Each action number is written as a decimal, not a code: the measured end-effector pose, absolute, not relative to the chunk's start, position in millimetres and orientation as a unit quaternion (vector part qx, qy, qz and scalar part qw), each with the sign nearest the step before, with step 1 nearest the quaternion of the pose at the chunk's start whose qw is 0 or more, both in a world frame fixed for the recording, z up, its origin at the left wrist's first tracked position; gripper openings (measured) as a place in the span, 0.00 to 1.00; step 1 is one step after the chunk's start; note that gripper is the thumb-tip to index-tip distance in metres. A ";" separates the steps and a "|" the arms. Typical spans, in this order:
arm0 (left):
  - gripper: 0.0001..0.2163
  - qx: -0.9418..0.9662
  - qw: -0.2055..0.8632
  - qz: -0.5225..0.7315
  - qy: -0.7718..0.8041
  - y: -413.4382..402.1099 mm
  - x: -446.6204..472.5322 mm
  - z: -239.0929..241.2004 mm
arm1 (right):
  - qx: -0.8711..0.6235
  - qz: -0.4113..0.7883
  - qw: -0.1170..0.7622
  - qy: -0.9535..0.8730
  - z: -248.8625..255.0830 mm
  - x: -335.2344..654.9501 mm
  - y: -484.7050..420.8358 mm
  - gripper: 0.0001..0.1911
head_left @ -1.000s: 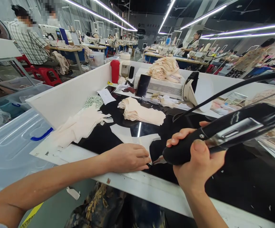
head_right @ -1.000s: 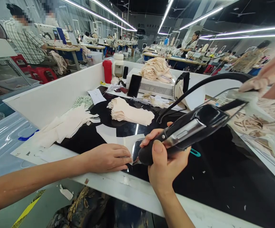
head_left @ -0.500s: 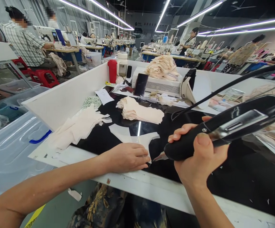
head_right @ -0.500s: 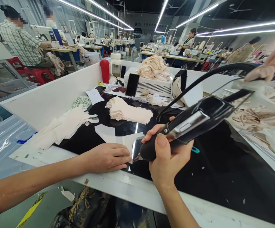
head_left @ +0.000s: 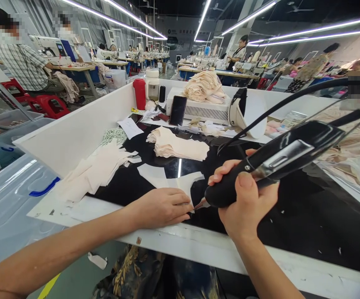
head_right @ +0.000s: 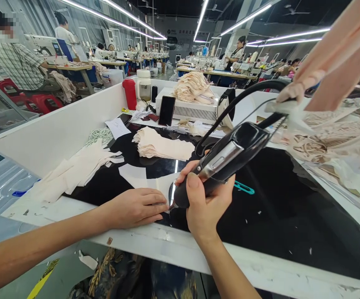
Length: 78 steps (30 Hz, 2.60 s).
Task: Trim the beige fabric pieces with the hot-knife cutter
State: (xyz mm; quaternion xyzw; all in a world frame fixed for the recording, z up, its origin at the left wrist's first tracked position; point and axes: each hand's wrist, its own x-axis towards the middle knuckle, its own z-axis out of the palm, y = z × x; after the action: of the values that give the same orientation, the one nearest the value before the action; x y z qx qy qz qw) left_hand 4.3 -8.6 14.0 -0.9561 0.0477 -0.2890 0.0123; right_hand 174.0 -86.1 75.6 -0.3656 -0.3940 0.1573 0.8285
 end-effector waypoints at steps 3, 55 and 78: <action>0.13 -0.956 0.007 -0.288 0.051 -8.5 4.2 14.0 | -0.369 0.158 0.823 -0.402 72.8 174.4 -87.4 0.22; 0.09 -0.974 -0.020 -0.224 0.014 -2.2 24.3 38.3 | -0.382 0.094 0.824 -0.407 73.8 222.9 -63.1 0.19; 0.12 -0.980 0.008 -0.193 -0.051 5.1 39.3 21.3 | -0.372 0.098 0.820 -0.423 64.5 224.6 -54.9 0.16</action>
State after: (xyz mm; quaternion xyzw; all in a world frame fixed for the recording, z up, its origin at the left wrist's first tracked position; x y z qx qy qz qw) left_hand 39.3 5.1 21.3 -0.9799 -0.0506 -0.1929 0.0078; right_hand 224.6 -54.9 64.5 -0.3725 -0.4229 0.0982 0.8202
